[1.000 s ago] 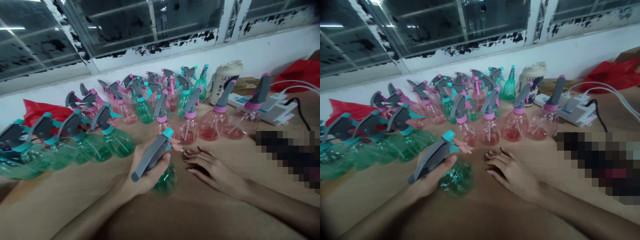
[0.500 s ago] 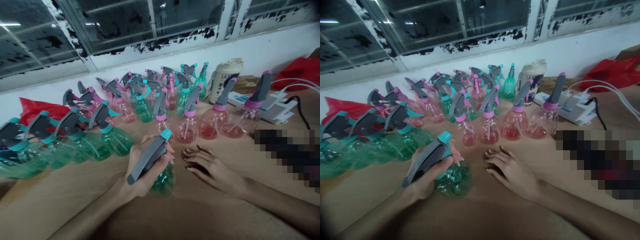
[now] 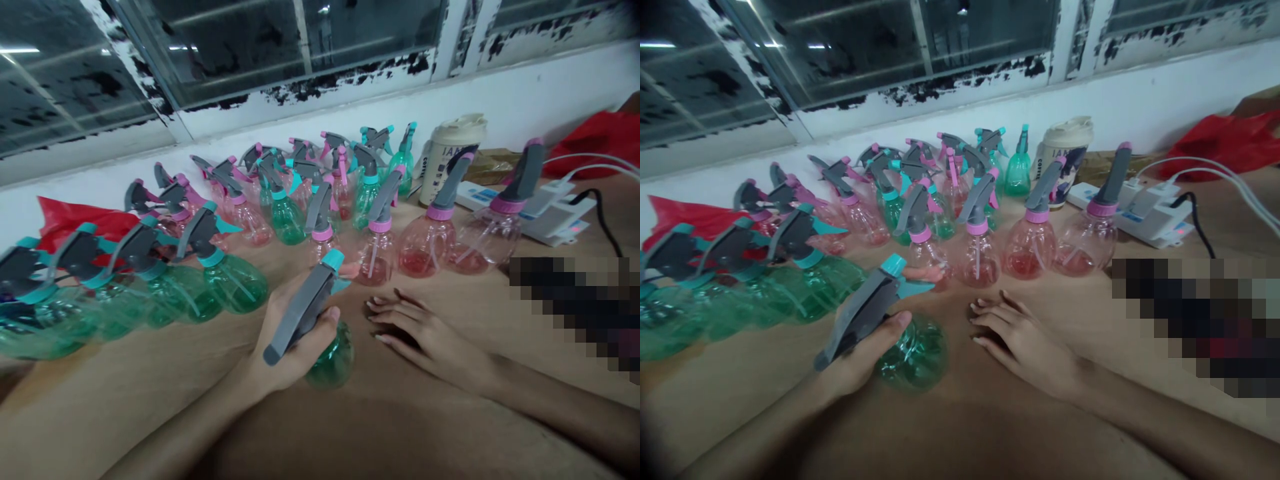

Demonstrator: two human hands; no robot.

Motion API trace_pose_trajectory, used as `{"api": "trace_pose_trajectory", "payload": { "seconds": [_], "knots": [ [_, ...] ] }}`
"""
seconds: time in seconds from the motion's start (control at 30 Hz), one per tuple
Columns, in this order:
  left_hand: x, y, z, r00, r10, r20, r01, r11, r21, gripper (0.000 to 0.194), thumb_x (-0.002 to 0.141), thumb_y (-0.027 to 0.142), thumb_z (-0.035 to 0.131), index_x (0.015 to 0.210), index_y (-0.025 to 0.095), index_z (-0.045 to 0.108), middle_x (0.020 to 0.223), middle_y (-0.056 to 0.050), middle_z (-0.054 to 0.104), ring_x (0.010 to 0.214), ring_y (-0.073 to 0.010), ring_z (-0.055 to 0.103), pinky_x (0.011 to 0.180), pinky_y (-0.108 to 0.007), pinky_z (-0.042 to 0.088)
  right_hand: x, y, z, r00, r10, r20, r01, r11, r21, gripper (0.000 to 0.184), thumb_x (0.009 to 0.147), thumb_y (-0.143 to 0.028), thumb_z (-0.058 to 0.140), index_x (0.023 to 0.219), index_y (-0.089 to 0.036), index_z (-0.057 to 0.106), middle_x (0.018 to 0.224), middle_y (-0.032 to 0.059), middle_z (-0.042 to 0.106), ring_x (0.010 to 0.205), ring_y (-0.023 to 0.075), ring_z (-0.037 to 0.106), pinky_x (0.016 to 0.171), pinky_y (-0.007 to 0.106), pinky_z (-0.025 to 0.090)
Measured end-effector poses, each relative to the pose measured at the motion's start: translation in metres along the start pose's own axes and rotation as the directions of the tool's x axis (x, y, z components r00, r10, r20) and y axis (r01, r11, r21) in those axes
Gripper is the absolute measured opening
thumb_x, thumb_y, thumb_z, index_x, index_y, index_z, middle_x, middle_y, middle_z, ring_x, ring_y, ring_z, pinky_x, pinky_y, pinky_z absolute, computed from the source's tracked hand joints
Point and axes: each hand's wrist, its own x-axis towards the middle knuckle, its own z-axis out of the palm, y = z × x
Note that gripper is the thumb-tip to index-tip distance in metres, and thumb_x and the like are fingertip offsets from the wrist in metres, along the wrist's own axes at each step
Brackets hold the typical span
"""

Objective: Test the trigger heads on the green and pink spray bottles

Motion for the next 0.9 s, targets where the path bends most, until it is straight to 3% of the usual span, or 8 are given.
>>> {"api": "trace_pose_trajectory", "payload": {
  "seconds": [0.17, 0.33, 0.47, 0.6, 0.73, 0.9],
  "knots": [
    [-0.002, 0.000, 0.002, 0.997, -0.075, -0.002, 0.075, 0.995, -0.068, 0.042, 0.071, 0.008, 0.051, 0.107, 0.027, 0.060, 0.103, -0.002, 0.067, 0.091, -0.0217, 0.064, 0.085, -0.037, 0.052, -0.001, 0.001, 0.001, 1.000, 0.001, -0.004, -0.001, 1.000, -0.004, 0.023, 0.091, -0.026, 0.048, 0.113, -0.025, 0.055, 0.120, 0.0021, 0.062, 0.121, 0.0179, 0.049, 0.110, 0.049, 0.025],
    [-0.004, -0.004, 0.000, 0.990, -0.136, -0.039, 0.130, 0.984, -0.124, 0.027, 0.076, 0.015, 0.052, 0.097, 0.027, 0.065, 0.088, -0.001, 0.071, 0.087, -0.0220, 0.065, 0.093, -0.041, 0.047, -0.001, 0.001, 0.000, 1.000, 0.006, 0.005, -0.006, 1.000, -0.003, 0.023, 0.091, -0.027, 0.047, 0.113, -0.025, 0.055, 0.121, 0.0016, 0.062, 0.122, 0.0175, 0.048, 0.110, 0.048, 0.025],
    [-0.007, -0.004, -0.002, 0.978, -0.189, -0.089, 0.182, 0.980, -0.079, 0.016, 0.076, 0.024, 0.054, 0.085, 0.025, 0.067, 0.078, -0.002, 0.071, 0.070, -0.0215, 0.065, 0.074, -0.039, 0.052, -0.001, 0.001, 0.000, 1.000, 0.006, 0.009, -0.006, 1.000, -0.003, 0.023, 0.092, -0.027, 0.047, 0.113, -0.025, 0.055, 0.121, 0.0020, 0.062, 0.121, 0.0174, 0.048, 0.110, 0.048, 0.025],
    [-0.011, -0.004, -0.003, 0.985, -0.170, -0.035, 0.170, 0.985, -0.013, 0.014, 0.078, 0.023, 0.052, 0.082, 0.025, 0.065, 0.066, 0.001, 0.067, 0.063, -0.0187, 0.063, 0.065, -0.034, 0.050, 0.000, 0.001, 0.000, 1.000, 0.009, 0.012, -0.009, 1.000, 0.009, 0.022, 0.092, -0.027, 0.046, 0.112, -0.025, 0.055, 0.120, 0.0026, 0.062, 0.120, 0.0181, 0.050, 0.109, 0.049, 0.026],
    [-0.012, -0.004, 0.000, 0.991, -0.110, -0.078, 0.108, 0.994, -0.022, 0.014, 0.077, 0.019, 0.051, 0.085, 0.024, 0.061, 0.083, -0.001, 0.068, 0.074, -0.0179, 0.065, 0.072, -0.032, 0.048, 0.000, 0.001, -0.001, 1.000, 0.009, 0.004, -0.009, 1.000, 0.022, 0.023, 0.090, -0.026, 0.048, 0.112, -0.025, 0.056, 0.119, 0.0025, 0.062, 0.119, 0.0183, 0.050, 0.109, 0.049, 0.026],
    [-0.011, -0.006, 0.002, 0.991, -0.107, -0.083, 0.103, 0.994, -0.046, 0.010, 0.077, 0.017, 0.051, 0.083, 0.024, 0.057, 0.080, 0.000, 0.065, 0.070, -0.0173, 0.063, 0.065, -0.030, 0.048, -0.001, 0.001, -0.001, 1.000, 0.016, 0.016, -0.016, 1.000, 0.010, 0.023, 0.091, -0.027, 0.047, 0.113, -0.025, 0.055, 0.121, 0.0017, 0.061, 0.121, 0.0176, 0.048, 0.110, 0.048, 0.025]
  ]
}}
